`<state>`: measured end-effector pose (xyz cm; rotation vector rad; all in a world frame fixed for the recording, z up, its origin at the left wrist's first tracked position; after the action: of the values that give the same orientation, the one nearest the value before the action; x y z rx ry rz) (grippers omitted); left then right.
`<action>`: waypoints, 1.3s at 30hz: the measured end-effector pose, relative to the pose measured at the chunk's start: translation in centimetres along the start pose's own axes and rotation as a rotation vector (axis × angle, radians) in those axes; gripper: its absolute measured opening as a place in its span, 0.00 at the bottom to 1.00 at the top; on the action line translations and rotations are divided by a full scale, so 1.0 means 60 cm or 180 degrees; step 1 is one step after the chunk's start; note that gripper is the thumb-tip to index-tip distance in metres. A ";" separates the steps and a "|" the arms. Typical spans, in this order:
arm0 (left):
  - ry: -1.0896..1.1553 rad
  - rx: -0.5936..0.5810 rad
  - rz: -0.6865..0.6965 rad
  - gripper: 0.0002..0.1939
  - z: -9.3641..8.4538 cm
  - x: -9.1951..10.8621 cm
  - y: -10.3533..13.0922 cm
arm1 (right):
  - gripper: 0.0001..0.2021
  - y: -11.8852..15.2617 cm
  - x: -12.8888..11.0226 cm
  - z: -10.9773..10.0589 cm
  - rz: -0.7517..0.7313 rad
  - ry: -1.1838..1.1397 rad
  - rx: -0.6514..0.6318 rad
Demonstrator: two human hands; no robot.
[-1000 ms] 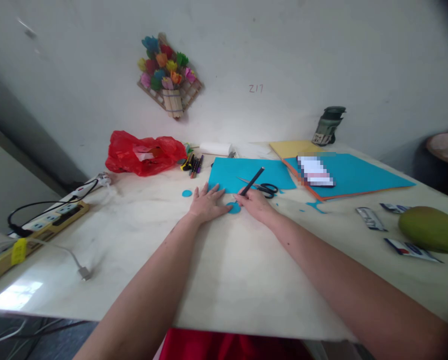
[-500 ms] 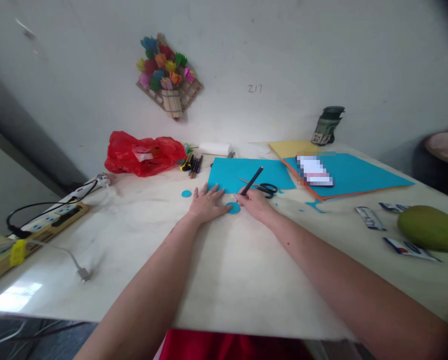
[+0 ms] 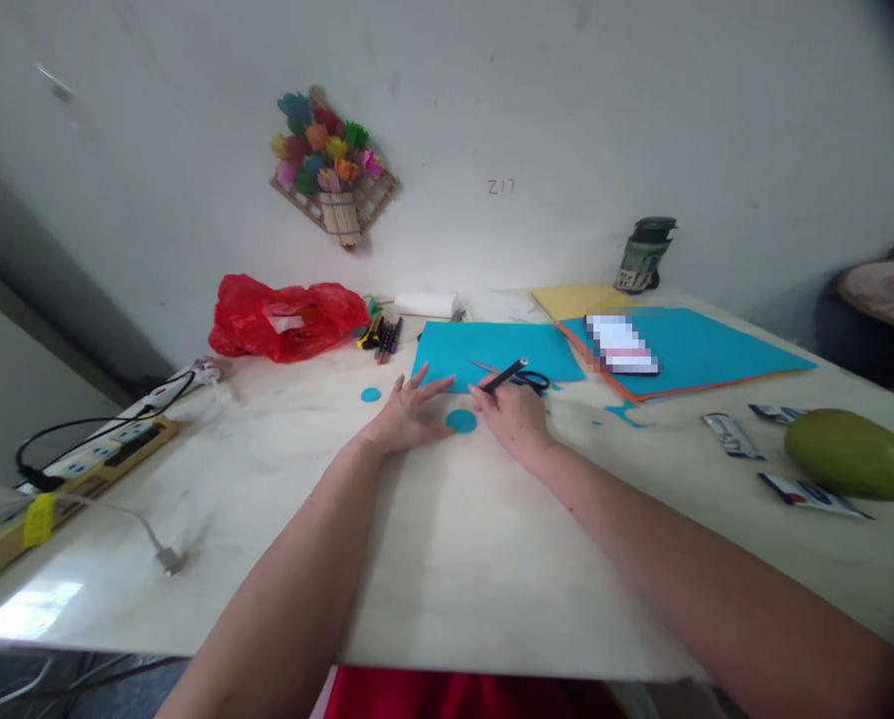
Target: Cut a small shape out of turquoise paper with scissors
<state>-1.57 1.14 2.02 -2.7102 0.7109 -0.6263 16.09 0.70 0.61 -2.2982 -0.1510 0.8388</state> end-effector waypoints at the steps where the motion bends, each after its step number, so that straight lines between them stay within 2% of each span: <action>1: 0.0004 -0.0035 0.0052 0.36 0.000 0.003 0.000 | 0.12 0.002 -0.004 -0.001 -0.0114 0.0152 -0.0022; 6: 0.0054 0.0140 0.0054 0.34 0.010 0.006 -0.005 | 0.14 0.008 -0.019 0.003 -0.0560 0.0521 -0.0148; 12: -0.0163 0.0318 0.0000 0.37 0.029 0.009 -0.012 | 0.11 0.002 -0.005 0.020 -0.0722 -0.0101 -0.0222; 14: -0.0377 0.0373 -0.0084 0.37 0.030 0.009 -0.013 | 0.11 -0.003 0.004 0.024 -0.0568 -0.0466 -0.0174; 18: -0.0577 0.0657 -0.0489 0.26 0.017 -0.007 -0.011 | 0.12 -0.011 0.017 0.023 0.0072 -0.1078 0.0024; 20: -0.0633 0.0763 -0.0695 0.24 0.011 -0.018 -0.010 | 0.12 -0.012 0.018 0.019 0.0272 -0.1227 0.0017; 24: -0.0739 0.0503 -0.0756 0.28 0.013 -0.025 -0.010 | 0.10 -0.011 0.017 0.020 0.0429 -0.1385 -0.0086; 28: -0.0810 0.0204 -0.0386 0.32 0.023 -0.009 -0.008 | 0.06 -0.010 0.021 0.027 0.0516 -0.1584 -0.0065; 31: -0.0804 0.0007 -0.0272 0.32 0.027 0.000 -0.005 | 0.05 -0.009 0.024 0.032 0.0632 -0.1660 -0.0111; 35: -0.0745 -0.0114 -0.0350 0.30 0.024 0.002 -0.003 | 0.06 -0.007 0.028 0.035 0.0643 -0.1632 -0.0169; 39: -0.0681 -0.0065 -0.0577 0.28 0.020 -0.007 -0.005 | 0.08 -0.005 0.028 0.036 0.0559 -0.1486 -0.0205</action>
<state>-1.23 1.82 0.95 -2.8252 0.4250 -0.3601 16.15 2.71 -1.31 -2.1581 -0.1840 1.4727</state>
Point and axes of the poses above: each hand's wrist, its own y-axis away from the middle knuckle, its own z-axis out of the palm, x = y × z, the point moved 2 cm from there along -y, towards the middle knuckle, and after that the axes turned 14 degrees about x, right-handed, at the moved point
